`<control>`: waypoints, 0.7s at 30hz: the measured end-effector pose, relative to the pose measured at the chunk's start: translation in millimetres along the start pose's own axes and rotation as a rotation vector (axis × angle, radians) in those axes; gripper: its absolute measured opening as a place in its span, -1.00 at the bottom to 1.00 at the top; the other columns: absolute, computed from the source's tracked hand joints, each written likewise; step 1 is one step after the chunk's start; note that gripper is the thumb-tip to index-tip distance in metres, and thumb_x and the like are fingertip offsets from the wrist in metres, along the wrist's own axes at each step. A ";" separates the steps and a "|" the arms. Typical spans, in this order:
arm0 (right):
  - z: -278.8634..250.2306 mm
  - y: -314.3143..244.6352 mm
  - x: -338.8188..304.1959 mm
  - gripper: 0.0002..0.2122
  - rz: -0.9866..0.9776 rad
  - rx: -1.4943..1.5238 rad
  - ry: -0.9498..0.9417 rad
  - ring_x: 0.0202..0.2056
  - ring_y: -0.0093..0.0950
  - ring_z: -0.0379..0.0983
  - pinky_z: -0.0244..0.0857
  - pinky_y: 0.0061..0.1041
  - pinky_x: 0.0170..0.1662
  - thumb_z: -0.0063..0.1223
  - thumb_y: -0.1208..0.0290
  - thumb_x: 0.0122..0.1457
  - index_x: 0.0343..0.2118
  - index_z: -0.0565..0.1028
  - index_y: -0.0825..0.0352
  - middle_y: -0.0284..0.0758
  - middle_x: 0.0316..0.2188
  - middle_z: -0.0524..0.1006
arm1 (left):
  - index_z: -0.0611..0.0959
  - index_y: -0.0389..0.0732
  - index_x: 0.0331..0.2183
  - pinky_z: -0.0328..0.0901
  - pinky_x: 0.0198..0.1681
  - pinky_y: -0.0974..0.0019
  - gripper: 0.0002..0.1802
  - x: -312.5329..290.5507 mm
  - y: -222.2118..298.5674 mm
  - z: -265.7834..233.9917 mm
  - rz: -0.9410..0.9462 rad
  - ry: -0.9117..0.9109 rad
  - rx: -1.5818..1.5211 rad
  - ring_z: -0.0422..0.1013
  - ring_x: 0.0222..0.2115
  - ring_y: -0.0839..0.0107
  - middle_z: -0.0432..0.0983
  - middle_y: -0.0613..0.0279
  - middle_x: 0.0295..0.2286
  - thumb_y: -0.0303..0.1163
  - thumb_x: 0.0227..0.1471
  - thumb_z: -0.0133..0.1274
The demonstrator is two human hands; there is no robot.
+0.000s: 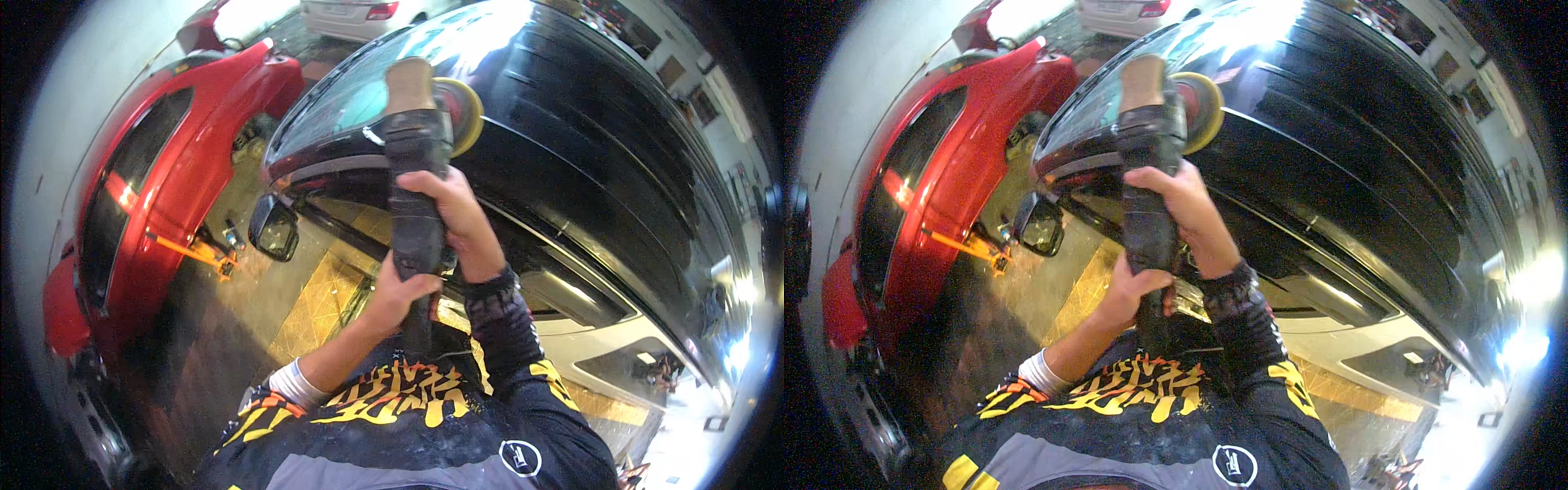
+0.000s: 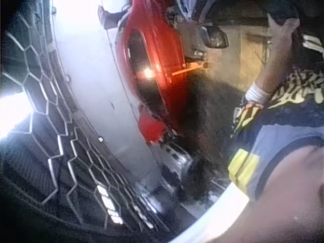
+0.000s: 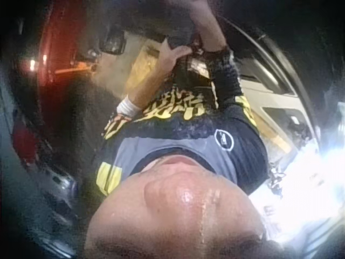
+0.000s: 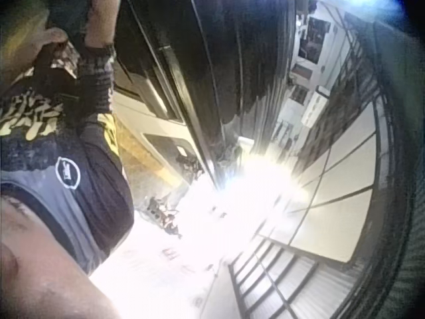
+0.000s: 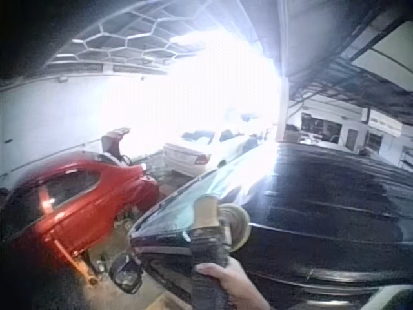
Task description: The person uses a rotary polisher to buff the roof of a black car. They move the tool across the surface in circular motions and occasionally wipe the area with their hand to check the finish.
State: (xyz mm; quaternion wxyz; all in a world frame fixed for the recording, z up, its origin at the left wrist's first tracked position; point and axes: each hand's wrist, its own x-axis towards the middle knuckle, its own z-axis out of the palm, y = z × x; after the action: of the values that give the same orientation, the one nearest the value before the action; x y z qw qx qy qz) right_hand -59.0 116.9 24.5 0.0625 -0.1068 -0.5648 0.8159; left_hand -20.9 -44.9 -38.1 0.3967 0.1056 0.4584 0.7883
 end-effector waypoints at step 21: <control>-239.4 -30.0 -319.4 -0.33 -0.689 0.298 0.741 -0.26 -0.33 0.51 0.48 -0.36 -0.10 0.36 0.12 -0.10 0.01 0.36 0.46 -0.21 -0.24 0.48 | 0.20 -0.30 0.06 0.42 -0.55 0.16 -0.19 20.2 -146.0 251.3 -0.243 -0.943 0.687 0.51 -0.59 0.22 0.50 -0.01 -0.35 -0.37 -0.12 0.33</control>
State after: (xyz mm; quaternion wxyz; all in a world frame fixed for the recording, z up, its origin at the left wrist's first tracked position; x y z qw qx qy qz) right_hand 308.7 273.9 4.4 0.5372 -0.1859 -0.3849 0.7271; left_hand 176.1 169.0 -19.7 0.5879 0.5132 0.4705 0.4119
